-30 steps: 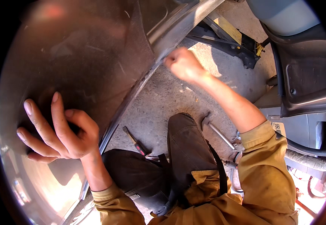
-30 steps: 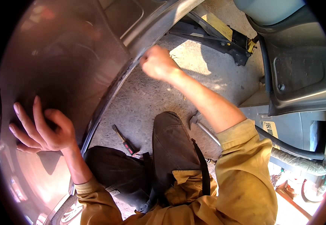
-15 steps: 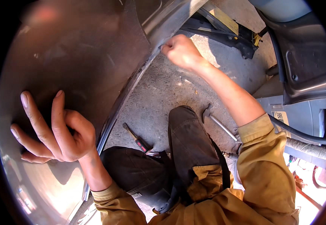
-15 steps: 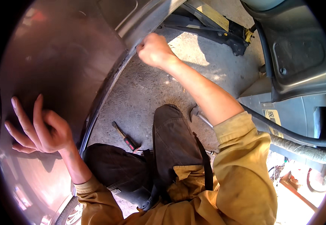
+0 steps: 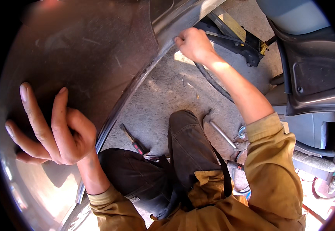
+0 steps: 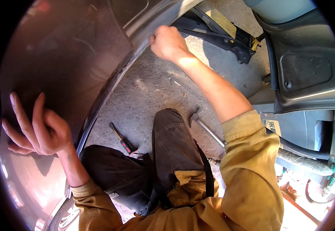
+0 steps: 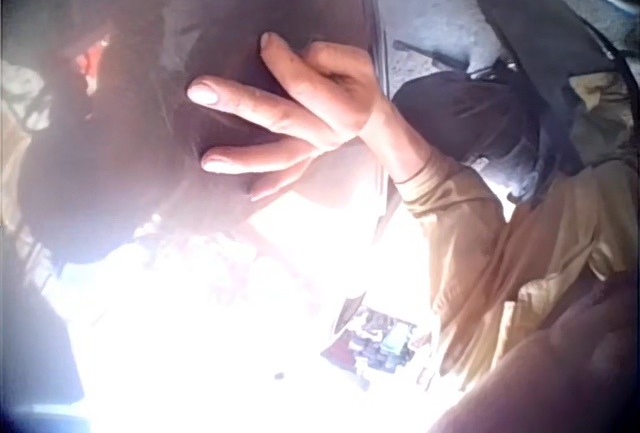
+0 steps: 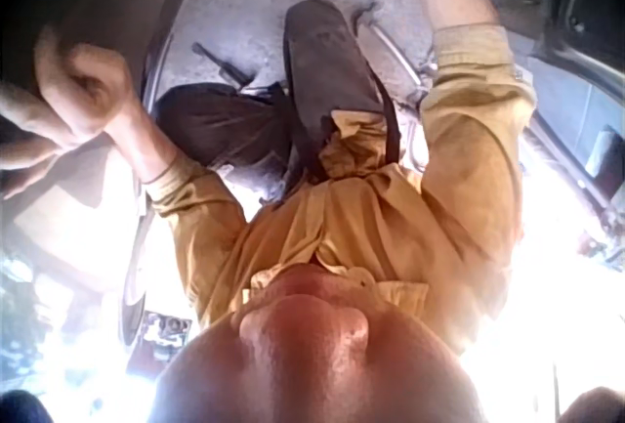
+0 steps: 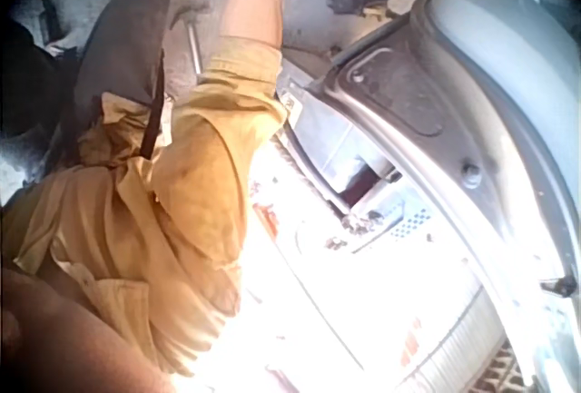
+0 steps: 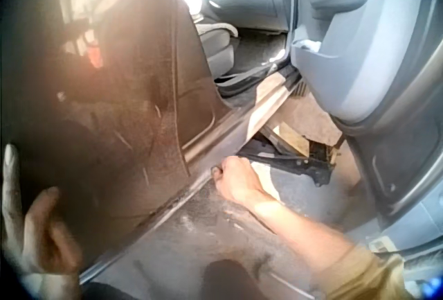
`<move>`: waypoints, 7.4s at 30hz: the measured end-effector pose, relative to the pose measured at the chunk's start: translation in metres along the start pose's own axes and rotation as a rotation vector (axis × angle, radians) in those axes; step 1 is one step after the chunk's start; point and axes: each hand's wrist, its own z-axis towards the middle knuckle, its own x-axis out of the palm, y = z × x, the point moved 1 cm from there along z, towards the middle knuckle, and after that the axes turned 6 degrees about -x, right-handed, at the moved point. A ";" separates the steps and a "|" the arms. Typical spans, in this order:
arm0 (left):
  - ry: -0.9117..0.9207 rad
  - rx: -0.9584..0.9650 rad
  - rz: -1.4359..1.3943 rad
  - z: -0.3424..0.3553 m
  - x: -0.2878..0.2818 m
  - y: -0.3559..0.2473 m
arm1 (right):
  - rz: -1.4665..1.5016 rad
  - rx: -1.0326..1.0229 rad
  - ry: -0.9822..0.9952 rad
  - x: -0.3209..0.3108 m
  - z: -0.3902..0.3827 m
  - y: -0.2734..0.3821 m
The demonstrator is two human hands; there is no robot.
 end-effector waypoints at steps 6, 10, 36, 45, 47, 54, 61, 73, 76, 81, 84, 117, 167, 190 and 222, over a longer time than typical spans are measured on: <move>-0.022 0.008 -0.008 0.002 0.001 0.003 | -0.032 -0.285 0.150 0.031 -0.029 0.020; -0.041 0.020 -0.001 0.003 0.003 0.004 | -0.057 -0.362 0.101 0.022 -0.022 0.015; -0.071 0.014 -0.004 0.003 0.006 0.000 | -0.280 -0.356 0.018 0.001 0.001 -0.007; -0.114 0.007 -0.023 0.003 0.009 -0.002 | -0.291 -0.535 0.052 0.015 -0.002 -0.016; -0.110 0.025 -0.008 0.002 0.007 0.001 | -0.333 -0.537 0.099 0.019 -0.018 0.004; -0.114 0.039 -0.004 0.003 0.007 0.002 | -0.349 -0.517 0.096 0.035 -0.023 0.009; -0.124 0.031 -0.006 0.004 0.008 0.005 | -0.283 -0.421 0.175 0.028 -0.014 0.006; -0.039 -0.022 -0.013 0.002 0.001 0.000 | -0.269 -0.293 0.050 0.002 0.006 -0.014; -0.064 -0.024 -0.022 0.005 0.003 -0.001 | -0.267 -0.475 0.066 0.026 -0.010 -0.009; -0.069 -0.031 -0.020 0.001 0.003 -0.006 | -0.389 -0.165 -0.002 -0.033 0.015 -0.045; -0.004 -0.018 -0.093 -0.004 0.005 -0.014 | -0.333 -0.112 -0.307 -0.070 -0.011 -0.055; 0.897 0.213 -0.522 -0.078 0.085 -0.160 | 0.202 0.662 -0.058 0.184 -0.368 -0.196; 3.144 -0.822 -1.066 -0.463 -0.034 -0.168 | 0.576 1.335 -0.502 0.195 -0.687 -0.317; 2.206 -2.154 -1.124 -0.296 -0.044 -0.214 | 1.244 1.499 -0.117 0.031 -0.616 -0.231; 1.152 -2.817 -2.134 0.041 -0.056 -0.220 | 1.789 1.183 -0.436 -0.251 -0.500 0.168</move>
